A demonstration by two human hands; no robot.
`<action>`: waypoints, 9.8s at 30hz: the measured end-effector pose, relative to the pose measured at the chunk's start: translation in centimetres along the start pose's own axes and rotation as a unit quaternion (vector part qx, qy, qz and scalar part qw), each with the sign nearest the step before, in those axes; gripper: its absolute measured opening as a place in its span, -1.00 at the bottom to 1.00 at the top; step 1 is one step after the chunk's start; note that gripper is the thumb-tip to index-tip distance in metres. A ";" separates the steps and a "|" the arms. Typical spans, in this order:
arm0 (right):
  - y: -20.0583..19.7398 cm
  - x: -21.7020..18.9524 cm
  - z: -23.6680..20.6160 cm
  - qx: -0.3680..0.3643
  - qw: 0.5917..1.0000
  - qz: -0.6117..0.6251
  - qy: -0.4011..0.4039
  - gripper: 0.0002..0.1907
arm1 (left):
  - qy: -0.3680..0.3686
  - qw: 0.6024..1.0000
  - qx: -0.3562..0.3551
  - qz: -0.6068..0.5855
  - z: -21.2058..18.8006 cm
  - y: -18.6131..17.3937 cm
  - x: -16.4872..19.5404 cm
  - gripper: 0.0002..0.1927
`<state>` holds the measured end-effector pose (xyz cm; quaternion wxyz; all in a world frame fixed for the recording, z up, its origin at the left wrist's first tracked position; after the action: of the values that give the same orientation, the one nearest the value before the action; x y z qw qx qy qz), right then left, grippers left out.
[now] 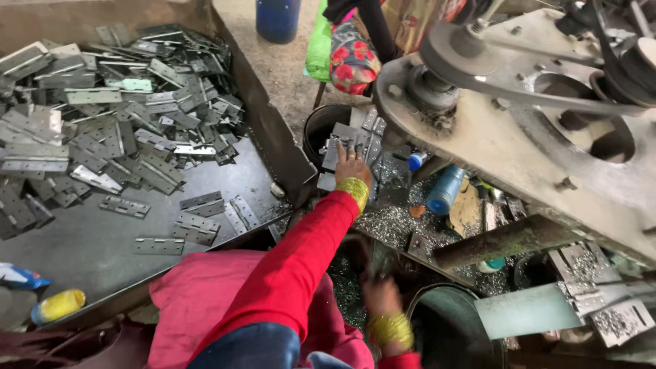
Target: The person repeatedly picks small metal pieces from a tray, places them into a press machine, and operates the lever to process them. The person then removes the processed pieces and returns them to the tray. This cycle continues throughout the clip.
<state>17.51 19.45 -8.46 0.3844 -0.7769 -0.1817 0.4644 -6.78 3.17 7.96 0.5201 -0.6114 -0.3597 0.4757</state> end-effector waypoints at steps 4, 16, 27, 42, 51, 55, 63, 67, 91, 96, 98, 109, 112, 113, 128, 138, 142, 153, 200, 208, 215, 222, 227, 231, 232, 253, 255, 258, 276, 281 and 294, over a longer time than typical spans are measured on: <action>2.8 0.8 -1.9 0.013 0.999 -0.035 0.016 -0.41 | -0.001 0.997 0.061 -0.051 0.5 -0.7 0.4 -0.48; -9.9 -14.5 -6.7 0.268 0.930 0.085 -0.235 -0.49 | 0.220 0.926 0.287 -0.110 -12.0 2.3 -2.3 -0.66; -8.3 -12.4 -5.9 0.099 0.975 -0.135 -0.147 -0.35 | -0.010 0.988 0.153 -0.035 -5.8 -2.2 3.8 -0.72; 2.2 0.3 -0.9 0.023 0.999 0.028 0.031 -0.46 | 0.009 0.988 0.152 -0.034 -6.4 0.4 1.5 -0.70; -2.0 -0.1 2.5 0.022 0.996 -0.039 -0.076 -0.44 | 0.024 0.994 0.103 -0.019 -5.6 1.0 1.1 -0.74; -0.7 -1.7 -0.8 0.018 0.999 -0.019 -0.032 -0.45 | 0.001 0.989 0.136 -0.059 -5.1 1.2 1.9 -0.71; -2.1 -1.5 0.2 0.004 0.997 -0.059 -0.044 -0.45 | -0.001 0.989 0.146 -0.022 -3.5 1.9 0.7 -0.67; -1.3 -0.5 0.7 0.029 0.998 -0.037 -0.053 -0.41 | -0.011 0.996 0.079 0.027 -2.2 1.7 1.0 -0.64; -4.4 -4.3 -0.1 -0.003 0.998 -0.058 -0.029 -0.40 | 0.005 0.998 0.026 0.049 -3.2 -1.4 0.9 -0.52; -0.5 -1.8 -0.8 0.026 0.999 0.042 0.008 -0.49 | -0.007 0.998 0.024 0.066 -2.6 -2.4 0.3 -0.52; 2.5 0.8 -1.8 0.054 0.997 0.035 -0.039 -0.52 | -0.013 0.998 0.037 0.041 -2.0 -2.2 0.5 -0.53; -3.1 -3.2 -2.7 0.135 0.965 -0.195 -0.108 -0.38 | 0.080 0.913 0.353 -0.188 -15.7 6.9 -7.0 -0.65; -6.1 -9.2 -6.2 0.214 0.934 -0.216 -0.188 -0.39 | 0.064 0.983 0.094 -0.142 -21.1 13.3 -14.4 -0.77; -7.2 -11.2 -6.7 0.214 0.930 -0.228 -0.192 -0.45 | -0.104 0.981 0.089 -0.138 -22.1 15.1 -17.4 -0.59; -9.7 -18.9 -7.8 0.231 0.892 -0.344 -0.184 -0.59 | -0.370 0.913 -0.071 -0.155 -23.2 20.9 -28.2 -0.58; -9.0 -18.0 -8.0 0.237 0.926 0.060 -0.289 -0.70 | -0.123 0.908 0.102 -0.387 -17.9 9.9 -19.6 -0.63; -9.6 -18.5 -8.4 0.277 0.889 -0.233 -0.282 -0.65 | 0.080 0.895 0.285 -0.333 -12.1 3.5 -5.5 -0.76; -9.3 -14.4 -3.7 -0.010 0.968 -0.191 -0.160 -0.44 | 0.035 0.998 0.053 -0.017 -7.0 1.0 2.4 -0.67; 0.3 0.3 -0.3 0.007 1.000 -0.016 0.012 -0.46 | -0.016 0.999 0.035 0.014 -0.5 -0.6 0.5 -0.51; -0.5 -2.0 -1.5 0.027 0.995 -0.068 -0.068 -0.42 | 0.012 0.998 0.056 -0.037 -1.8 0.8 0.3 -0.53; -8.4 -12.3 -6.0 0.312 0.914 0.013 -0.258 -0.33 | 0.183 0.942 0.266 -0.089 -11.6 2.6 -2.0 -0.75; -10.4 -14.9 -7.0 0.222 0.949 0.061 -0.214 -0.51 | 0.110 0.980 0.164 0.012 -7.0 -3.8 3.7 -0.69; -10.2 -14.6 -6.6 0.151 0.982 0.005 -0.117 -0.37 | -0.002 0.963 0.270 -0.019 -7.8 -2.9 3.2 -0.66; -9.8 -15.2 -6.1 0.085 0.990 -0.034 -0.106 -0.31 | 0.013 0.969 0.246 -0.023 -10.2 0.5 0.9 -0.72; -9.8 -15.2 -5.7 0.062 0.993 -0.031 -0.101 -0.32 | 0.038 0.981 0.190 -0.019 -10.2 1.1 0.8 -0.75; -2.1 -1.1 2.4 0.030 0.995 -0.039 -0.083 -0.46 | 0.018 0.998 0.053 -0.043 -4.3 2.1 2.0 -0.63; -0.4 -0.8 0.7 0.015 0.999 -0.029 0.008 -0.48 | -0.035 0.986 0.161 -0.015 -3.6 2.6 2.3 -0.49; 2.5 0.0 -2.2 0.039 0.999 0.003 -0.020 -0.52 | -0.041 0.977 0.207 -0.033 -3.2 2.7 1.9 -0.51; 0.0 1.3 1.9 -0.023 0.998 -0.033 -0.040 -0.45 | 0.010 0.999 0.012 -0.032 -4.5 -0.8 -0.2 -0.56; 0.2 0.7 2.1 0.010 0.999 -0.040 0.015 -0.45 | 0.000 0.999 -0.038 0.028 -1.9 -2.1 0.7 -0.50; -2.6 -3.0 -2.8 0.126 0.981 0.006 -0.146 -0.31 | 0.078 0.943 0.254 -0.198 -14.1 5.8 -4.9 -0.53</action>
<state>18.67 17.99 -3.96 0.4461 -0.6473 -0.1714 0.5938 5.00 -6.70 3.33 0.7685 -0.4107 -0.2987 0.3893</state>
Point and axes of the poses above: each hand's wrist, its own z-axis towards the middle knuckle, its own y-axis out of the palm, x = y × z, the point moved 1 cm from there along z, towards the middle knuckle, and after that the axes turned 11 degrees about z, right-handed, at the moved point
